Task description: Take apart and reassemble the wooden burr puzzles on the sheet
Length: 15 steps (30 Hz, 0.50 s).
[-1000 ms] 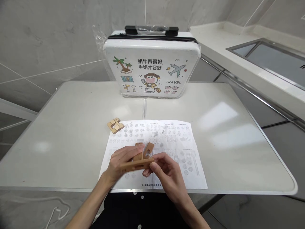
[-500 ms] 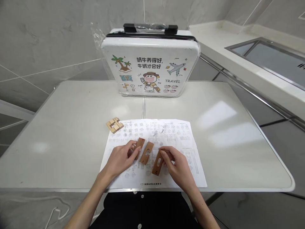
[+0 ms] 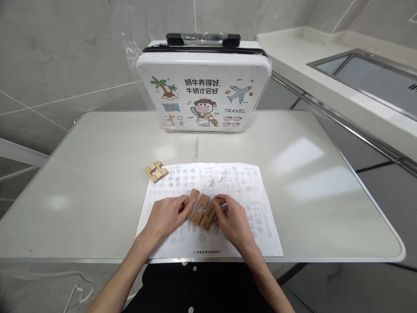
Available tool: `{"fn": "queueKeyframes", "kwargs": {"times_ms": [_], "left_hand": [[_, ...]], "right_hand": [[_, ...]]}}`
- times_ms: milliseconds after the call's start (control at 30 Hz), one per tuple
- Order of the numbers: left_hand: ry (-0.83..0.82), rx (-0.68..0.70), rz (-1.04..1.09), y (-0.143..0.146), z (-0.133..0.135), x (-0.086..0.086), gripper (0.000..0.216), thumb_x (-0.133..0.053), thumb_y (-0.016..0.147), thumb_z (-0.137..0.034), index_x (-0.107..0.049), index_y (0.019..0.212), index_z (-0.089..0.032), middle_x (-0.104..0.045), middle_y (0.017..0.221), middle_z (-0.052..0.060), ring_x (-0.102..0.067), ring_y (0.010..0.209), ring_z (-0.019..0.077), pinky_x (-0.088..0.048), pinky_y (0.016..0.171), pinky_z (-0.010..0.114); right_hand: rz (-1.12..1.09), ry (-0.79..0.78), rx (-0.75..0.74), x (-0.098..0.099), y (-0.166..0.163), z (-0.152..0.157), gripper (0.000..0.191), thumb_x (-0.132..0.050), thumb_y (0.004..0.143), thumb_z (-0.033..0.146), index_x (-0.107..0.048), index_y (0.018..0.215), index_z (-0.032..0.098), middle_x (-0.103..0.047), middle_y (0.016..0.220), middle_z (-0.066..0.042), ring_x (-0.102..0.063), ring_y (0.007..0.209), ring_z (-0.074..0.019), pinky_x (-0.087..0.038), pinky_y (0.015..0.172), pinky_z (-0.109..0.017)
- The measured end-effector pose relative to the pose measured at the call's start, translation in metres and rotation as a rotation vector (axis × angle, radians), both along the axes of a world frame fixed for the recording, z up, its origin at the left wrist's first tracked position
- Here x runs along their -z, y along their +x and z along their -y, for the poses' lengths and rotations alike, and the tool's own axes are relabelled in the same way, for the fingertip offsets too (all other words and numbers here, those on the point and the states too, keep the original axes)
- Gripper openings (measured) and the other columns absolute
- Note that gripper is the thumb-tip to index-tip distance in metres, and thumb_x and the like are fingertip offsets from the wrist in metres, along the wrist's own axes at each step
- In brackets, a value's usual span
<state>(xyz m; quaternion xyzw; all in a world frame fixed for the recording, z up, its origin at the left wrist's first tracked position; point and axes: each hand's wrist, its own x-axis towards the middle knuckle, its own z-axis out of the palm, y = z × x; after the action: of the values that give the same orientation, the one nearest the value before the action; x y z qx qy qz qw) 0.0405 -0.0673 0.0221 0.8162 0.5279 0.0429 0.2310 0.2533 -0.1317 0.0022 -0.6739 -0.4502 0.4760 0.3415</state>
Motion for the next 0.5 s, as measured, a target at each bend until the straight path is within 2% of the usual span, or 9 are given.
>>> {"fn": "queueKeyframes", "kwargs": {"times_ms": [200,333,433,500], "left_hand": [[0.073,0.095,-0.030,0.001,-0.008,0.004,0.054,-0.041,0.110,-0.052,-0.047,0.066,-0.020,-0.058,0.056,0.000,-0.045,0.044,0.0139,-0.018,0.052,0.028],[0.075,0.089,-0.046,0.001,-0.010,0.007,0.044,-0.045,0.110,-0.050,-0.054,0.080,-0.020,-0.063,0.063,-0.001,-0.052,0.048,0.0153,-0.023,0.051,0.028],[0.116,0.059,0.024,0.002,-0.006,0.010,0.033,-0.051,0.108,-0.050,-0.057,0.097,-0.020,-0.067,0.075,0.001,-0.061,0.059,0.0190,-0.035,0.052,0.029],[0.176,0.055,0.123,0.006,0.000,0.012,0.030,-0.060,0.104,-0.050,-0.058,0.109,-0.020,-0.071,0.093,0.005,-0.069,0.079,0.0236,-0.051,0.063,0.034]], "right_hand": [[0.114,0.075,-0.015,0.009,-0.006,0.002,0.040,-0.057,0.104,0.054,-0.068,0.125,0.023,-0.067,0.117,-0.013,-0.072,0.079,-0.0245,-0.066,0.066,-0.043],[0.177,0.110,-0.006,0.012,-0.010,0.004,0.040,-0.056,0.105,0.052,-0.067,0.130,0.023,-0.062,0.124,-0.014,-0.070,0.077,-0.0224,-0.067,0.070,-0.045],[0.189,0.135,0.000,0.012,-0.011,0.005,0.040,-0.055,0.105,0.053,-0.068,0.130,0.024,-0.061,0.125,-0.014,-0.070,0.078,-0.0219,-0.066,0.069,-0.043],[0.196,0.145,0.000,0.011,-0.012,0.005,0.039,-0.055,0.106,0.052,-0.068,0.129,0.024,-0.060,0.126,-0.014,-0.071,0.078,-0.0218,-0.066,0.069,-0.043]]}}
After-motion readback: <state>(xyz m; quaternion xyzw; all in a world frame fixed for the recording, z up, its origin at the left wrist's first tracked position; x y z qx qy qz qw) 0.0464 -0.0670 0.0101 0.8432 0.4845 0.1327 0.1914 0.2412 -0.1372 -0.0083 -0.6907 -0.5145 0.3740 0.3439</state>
